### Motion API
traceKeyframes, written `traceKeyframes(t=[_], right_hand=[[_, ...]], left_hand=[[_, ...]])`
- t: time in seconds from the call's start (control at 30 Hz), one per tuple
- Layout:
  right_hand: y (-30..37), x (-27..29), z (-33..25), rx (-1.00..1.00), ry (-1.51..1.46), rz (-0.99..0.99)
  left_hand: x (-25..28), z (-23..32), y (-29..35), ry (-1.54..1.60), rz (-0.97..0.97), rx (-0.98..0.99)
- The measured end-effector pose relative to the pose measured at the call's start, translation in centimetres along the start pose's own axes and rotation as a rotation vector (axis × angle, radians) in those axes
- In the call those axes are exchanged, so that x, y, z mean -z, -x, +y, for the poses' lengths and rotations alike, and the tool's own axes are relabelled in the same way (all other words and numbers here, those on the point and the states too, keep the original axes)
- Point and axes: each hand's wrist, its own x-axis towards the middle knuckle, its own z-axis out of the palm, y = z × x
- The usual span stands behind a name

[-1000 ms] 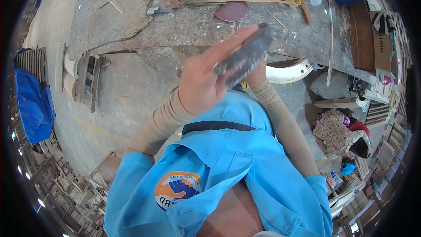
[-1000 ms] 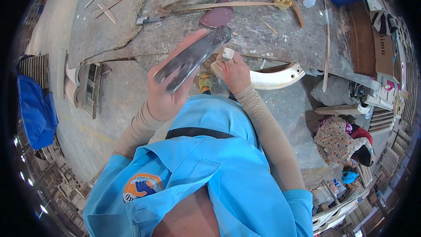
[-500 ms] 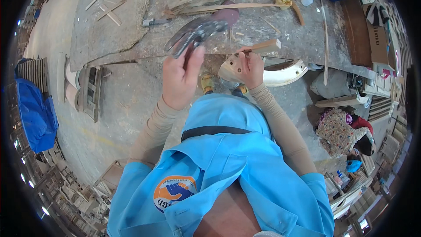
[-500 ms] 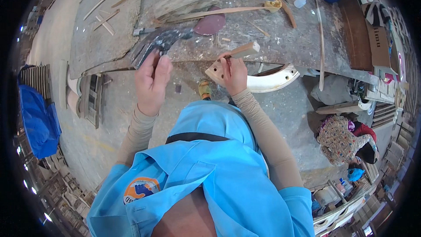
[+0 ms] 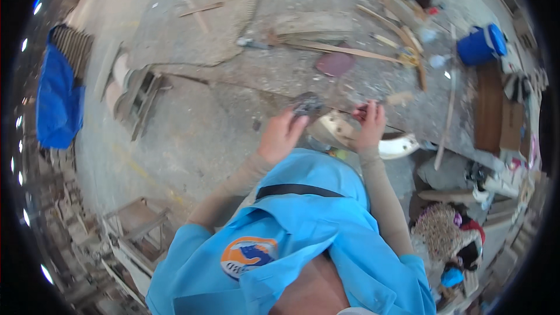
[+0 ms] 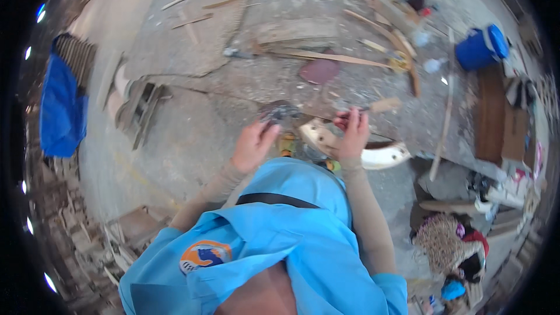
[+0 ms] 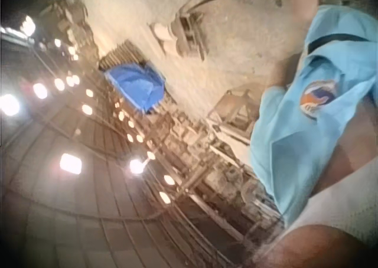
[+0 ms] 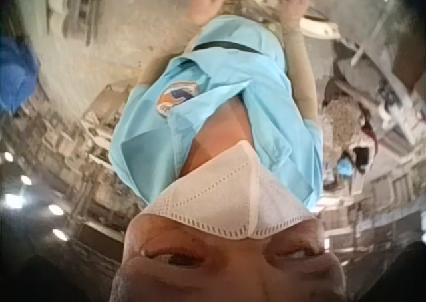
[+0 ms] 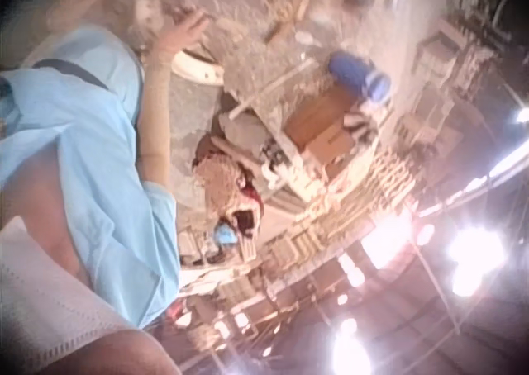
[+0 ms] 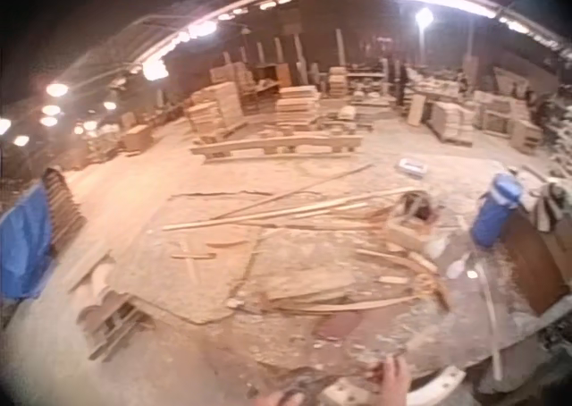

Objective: The person holds a curved wooden piece and inserts small wooden dowels into pre-drilled holes. They then pick up a small rectangular wooden block and a metal clamp, positioning the clamp over the block to secure it.

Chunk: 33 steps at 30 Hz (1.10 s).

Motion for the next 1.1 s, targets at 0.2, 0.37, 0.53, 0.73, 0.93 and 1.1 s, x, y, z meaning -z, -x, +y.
traceKeyframes(t=[0.2,0.37,0.53,0.73,0.93,1.1], right_hand=[[-6.7,7.1,-2.1,-0.026,-0.233,0.177],[-14.0,15.5,-5.5,-0.021,-0.100,0.230],[-23.0,24.0,-7.3,0.218,0.417,0.353],[-23.8,19.9,-6.3,0.663,0.918,0.358],[-24.7,11.4,-9.9,0.642,1.182,0.118],[-30.0,9.6,-9.8,0.719,1.579,-0.007]], left_hand=[[-1.1,-0.3,0.1,0.044,0.115,-0.094],[-2.2,-0.6,-0.1,0.064,0.173,-0.116],[-2.5,0.5,0.1,-0.040,0.101,-0.063],[-3.5,0.5,1.2,-0.071,0.107,0.027],[-3.7,0.9,1.7,-0.117,0.145,-0.012],[-3.4,0.1,3.1,-0.197,0.134,0.083]])
